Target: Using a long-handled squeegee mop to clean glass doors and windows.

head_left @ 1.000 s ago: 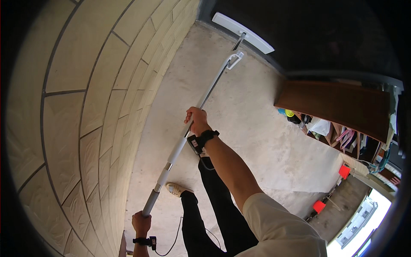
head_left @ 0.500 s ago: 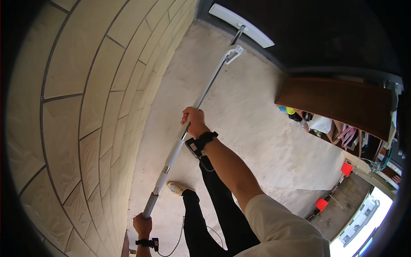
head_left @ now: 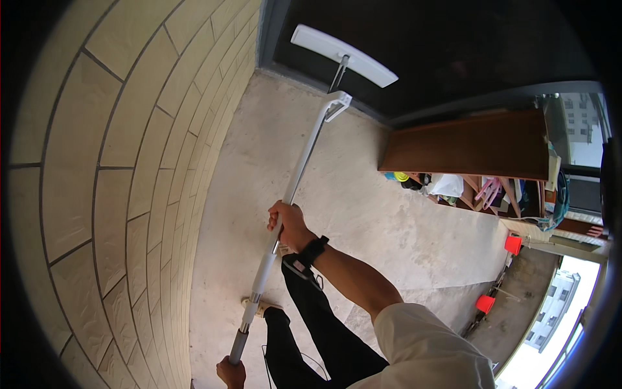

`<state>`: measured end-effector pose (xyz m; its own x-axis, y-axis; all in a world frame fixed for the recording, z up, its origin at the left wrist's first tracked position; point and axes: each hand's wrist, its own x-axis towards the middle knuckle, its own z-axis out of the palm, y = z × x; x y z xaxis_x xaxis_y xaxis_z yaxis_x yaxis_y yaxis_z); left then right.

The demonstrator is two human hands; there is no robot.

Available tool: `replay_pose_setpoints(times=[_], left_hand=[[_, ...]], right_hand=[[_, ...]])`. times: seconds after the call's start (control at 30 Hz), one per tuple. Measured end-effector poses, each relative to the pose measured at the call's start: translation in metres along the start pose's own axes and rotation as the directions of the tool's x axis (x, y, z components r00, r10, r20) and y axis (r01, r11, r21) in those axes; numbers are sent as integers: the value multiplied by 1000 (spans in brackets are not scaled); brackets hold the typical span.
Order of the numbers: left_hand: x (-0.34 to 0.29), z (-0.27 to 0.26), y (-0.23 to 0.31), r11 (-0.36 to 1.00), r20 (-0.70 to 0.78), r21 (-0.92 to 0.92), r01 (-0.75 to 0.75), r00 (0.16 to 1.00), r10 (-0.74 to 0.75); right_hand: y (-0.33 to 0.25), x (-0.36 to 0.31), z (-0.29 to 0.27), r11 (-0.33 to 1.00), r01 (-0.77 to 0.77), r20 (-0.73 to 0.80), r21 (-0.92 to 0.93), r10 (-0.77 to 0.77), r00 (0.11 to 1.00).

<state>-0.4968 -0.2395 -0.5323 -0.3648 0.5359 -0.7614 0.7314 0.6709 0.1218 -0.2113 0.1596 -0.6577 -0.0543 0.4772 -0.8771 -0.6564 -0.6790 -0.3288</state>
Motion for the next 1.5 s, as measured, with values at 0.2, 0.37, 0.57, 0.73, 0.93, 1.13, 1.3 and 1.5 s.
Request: replay_pose_setpoints(times=[0.2,0.37,0.57,0.73,0.93,1.13,1.3,1.5], left_hand=[[-32,-18,-12,990,-111,-41,-135,985,130],[-44,-31,17,946,-180,-140,-292,947,265],[-63,-43,7,959,-78,-122,-256,966,248],[-88,-45,-11,985,-49,-10,-173,984,173],[-110,-44,9,994,-30,2,-108,994,108],[-134,-63,8,978,-157,-34,-205,968,198],[-142,-101,46,911,-321,-104,-399,880,349],[-157,-162,179,759,-418,-190,-623,751,512]], right_hand=[[-54,-157,37,984,159,57,84,-164,985],[-113,-270,73,913,396,170,93,-407,898],[-95,-258,60,913,403,148,65,-409,901],[-45,-154,19,970,242,41,13,-242,969],[-45,-136,-2,990,140,3,11,-140,990],[-91,-260,47,968,249,135,30,-251,959],[-159,-390,98,871,480,284,106,-489,825],[-305,-535,172,577,789,443,211,-776,449]])
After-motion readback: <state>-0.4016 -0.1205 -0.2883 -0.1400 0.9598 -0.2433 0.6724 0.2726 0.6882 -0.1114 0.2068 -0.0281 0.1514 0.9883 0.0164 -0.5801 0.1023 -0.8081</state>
